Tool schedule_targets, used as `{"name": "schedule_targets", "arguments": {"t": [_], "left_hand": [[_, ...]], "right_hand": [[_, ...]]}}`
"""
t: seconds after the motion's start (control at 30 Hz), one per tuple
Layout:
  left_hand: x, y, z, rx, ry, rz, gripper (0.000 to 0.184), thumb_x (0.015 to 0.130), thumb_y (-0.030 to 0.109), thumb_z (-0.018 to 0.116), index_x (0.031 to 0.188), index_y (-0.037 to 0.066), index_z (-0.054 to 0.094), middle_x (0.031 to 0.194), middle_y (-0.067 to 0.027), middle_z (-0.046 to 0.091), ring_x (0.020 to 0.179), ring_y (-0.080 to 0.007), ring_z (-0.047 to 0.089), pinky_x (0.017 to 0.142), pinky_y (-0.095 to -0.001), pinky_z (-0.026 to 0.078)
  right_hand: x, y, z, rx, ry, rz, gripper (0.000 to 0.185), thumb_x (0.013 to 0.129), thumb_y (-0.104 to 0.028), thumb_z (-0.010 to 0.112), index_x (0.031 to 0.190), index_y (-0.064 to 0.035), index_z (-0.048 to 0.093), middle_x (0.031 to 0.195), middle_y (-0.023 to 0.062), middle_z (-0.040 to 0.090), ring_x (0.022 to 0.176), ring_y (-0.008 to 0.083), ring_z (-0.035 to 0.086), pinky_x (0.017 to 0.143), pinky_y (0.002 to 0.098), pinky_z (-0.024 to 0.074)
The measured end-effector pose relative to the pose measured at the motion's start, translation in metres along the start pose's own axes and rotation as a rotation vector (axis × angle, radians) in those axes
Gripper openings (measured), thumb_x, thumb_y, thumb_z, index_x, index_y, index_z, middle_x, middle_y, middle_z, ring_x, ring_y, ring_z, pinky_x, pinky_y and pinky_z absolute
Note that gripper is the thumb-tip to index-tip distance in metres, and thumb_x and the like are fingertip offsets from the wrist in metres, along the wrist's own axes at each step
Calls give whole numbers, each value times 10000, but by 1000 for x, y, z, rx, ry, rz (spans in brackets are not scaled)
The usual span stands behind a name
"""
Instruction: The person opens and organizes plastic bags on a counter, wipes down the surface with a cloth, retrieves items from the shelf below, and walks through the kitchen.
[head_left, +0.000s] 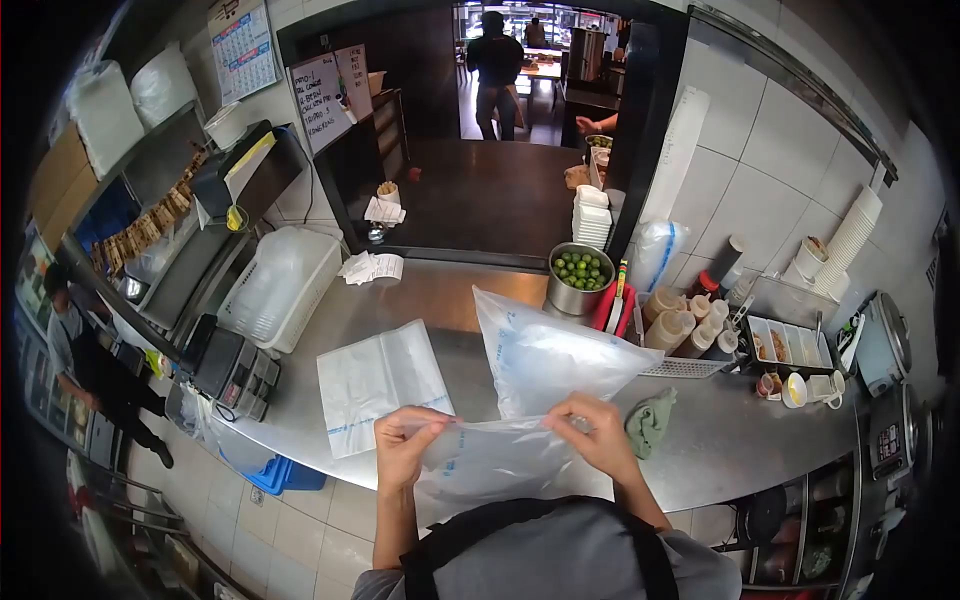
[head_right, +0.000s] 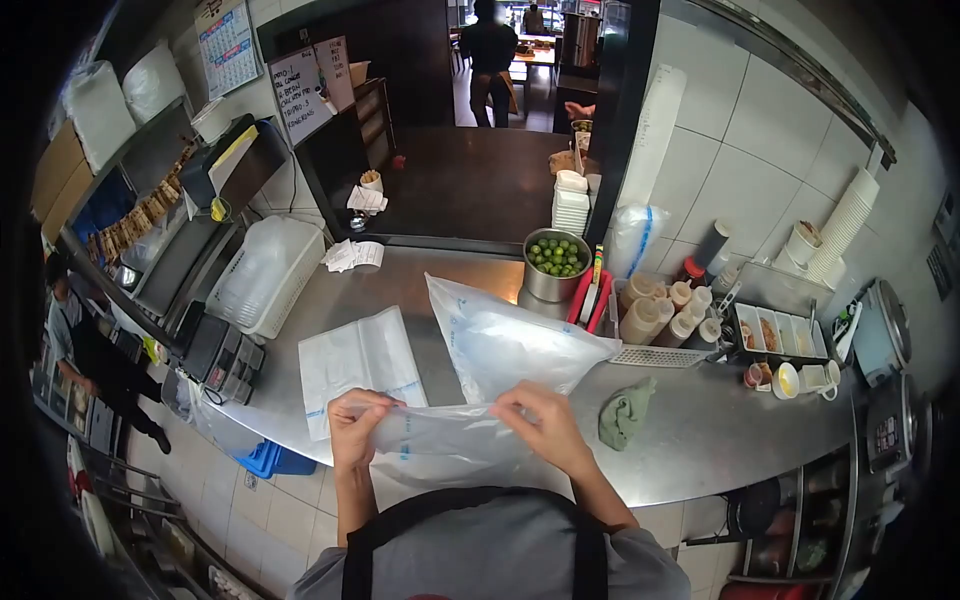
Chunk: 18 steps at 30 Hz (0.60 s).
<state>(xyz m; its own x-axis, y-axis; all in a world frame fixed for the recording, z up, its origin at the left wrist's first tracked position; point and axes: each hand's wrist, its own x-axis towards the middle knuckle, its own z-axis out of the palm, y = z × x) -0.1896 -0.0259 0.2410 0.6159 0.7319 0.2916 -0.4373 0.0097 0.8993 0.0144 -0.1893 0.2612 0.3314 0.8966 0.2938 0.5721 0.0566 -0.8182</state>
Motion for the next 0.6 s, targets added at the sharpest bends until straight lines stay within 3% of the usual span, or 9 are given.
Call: {"name": "schedule_targets", "arguments": {"t": [0.07,0.17,0.37,0.47,0.6], "left_hand": [[-3,0,-1,110,27,-73,100,790,-62,582,856,-31,651,880,-150,664,819,-186,636,781,-279,487],[-2,-4,9,189,6,6,125,795,-72,568,874,-27,653,890,-146,664,850,-187,632,789,-280,485],[-4,-8,17,34,28,-36,171,775,-103,579,932,-57,627,939,-167,649,864,-203,636,782,-276,501],[0,-5,17,23,62,-71,198,775,-101,582,968,-68,610,955,-176,642,861,-221,640,766,-279,515],[-7,-24,1,12,43,-153,166,778,-87,581,939,-62,611,923,-158,644,864,-227,642,754,-298,526]], "right_hand": [[-2,4,0,67,95,56,133,783,-43,612,915,-28,615,906,107,562,766,202,545,677,274,423],[5,-4,2,41,214,-158,157,774,-55,624,929,-32,610,938,105,554,769,206,541,660,280,419],[3,-19,12,49,-7,-73,135,749,-43,651,874,-18,606,890,87,564,739,187,533,669,263,415],[-2,4,6,95,211,-27,104,745,-50,658,814,-3,595,807,82,562,699,168,522,657,266,413],[-5,7,-10,69,310,-150,117,728,-49,675,770,2,578,740,74,540,673,156,506,630,257,397]]}}
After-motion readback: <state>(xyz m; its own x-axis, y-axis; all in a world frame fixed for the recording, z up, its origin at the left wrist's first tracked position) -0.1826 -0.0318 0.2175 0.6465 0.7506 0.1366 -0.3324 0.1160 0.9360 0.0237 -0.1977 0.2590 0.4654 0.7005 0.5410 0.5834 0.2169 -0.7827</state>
